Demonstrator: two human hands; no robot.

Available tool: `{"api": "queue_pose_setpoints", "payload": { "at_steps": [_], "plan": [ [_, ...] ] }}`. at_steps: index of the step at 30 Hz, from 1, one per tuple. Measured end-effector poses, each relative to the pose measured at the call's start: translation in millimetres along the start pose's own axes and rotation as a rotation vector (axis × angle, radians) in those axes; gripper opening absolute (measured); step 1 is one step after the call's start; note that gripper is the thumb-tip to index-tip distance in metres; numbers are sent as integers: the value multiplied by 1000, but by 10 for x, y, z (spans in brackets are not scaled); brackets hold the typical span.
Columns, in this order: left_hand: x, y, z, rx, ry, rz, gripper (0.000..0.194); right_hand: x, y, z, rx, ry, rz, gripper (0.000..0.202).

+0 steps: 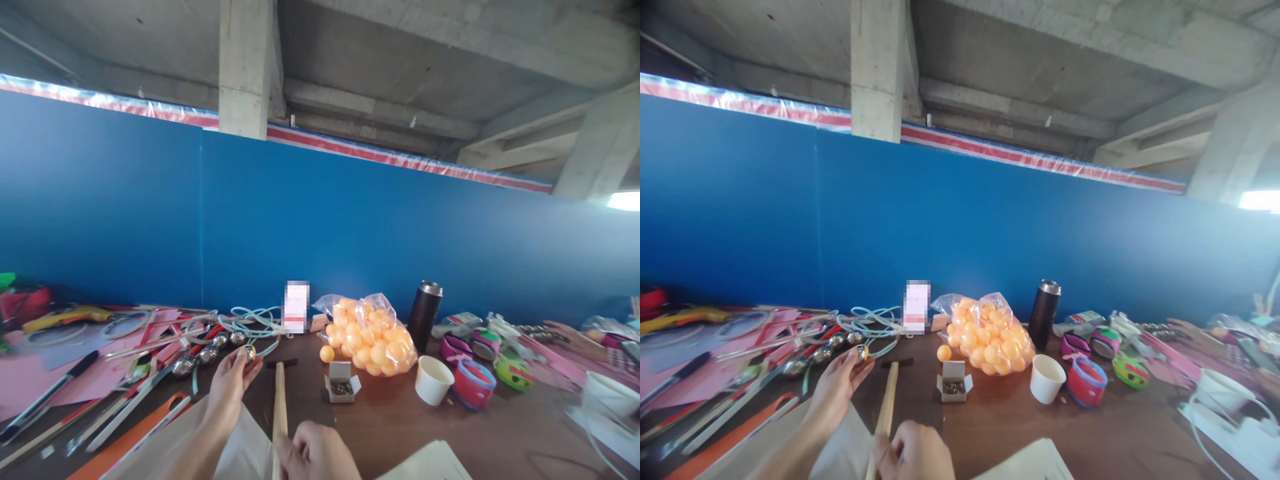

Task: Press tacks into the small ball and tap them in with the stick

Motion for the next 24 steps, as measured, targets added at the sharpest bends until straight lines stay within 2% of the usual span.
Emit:
{"api": "queue_pose_setpoints", "payload": {
  "at_steps": [5,7,9,14,24],
  "plan": [
    [-32,6,15,17,-47,-22,9,51,-174,-497,278,116,-135,27],
    [-22,19,30,17,-65,-15,9,179,-262,-653,356,204,-122,21],
    [-9,30,46,10,-75,-1,9,345,-342,-750,384,316,-44,20],
    [-26,15,61,-9,-99,10,9,591,-435,-770,348,421,19,21],
    [-87,-31,56,-16,-111,-5,11,688,-492,-730,314,327,100,18]
  ]
}}
Point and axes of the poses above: each hand's wrist, its own y-axis away from the middle knuckle, its own z-axis out of the palm, x = y × z, the point moved 5 cm from there along -y, towards the middle knuckle, and after that the axes turned 14 degrees about -y, right-handed, at the moved point
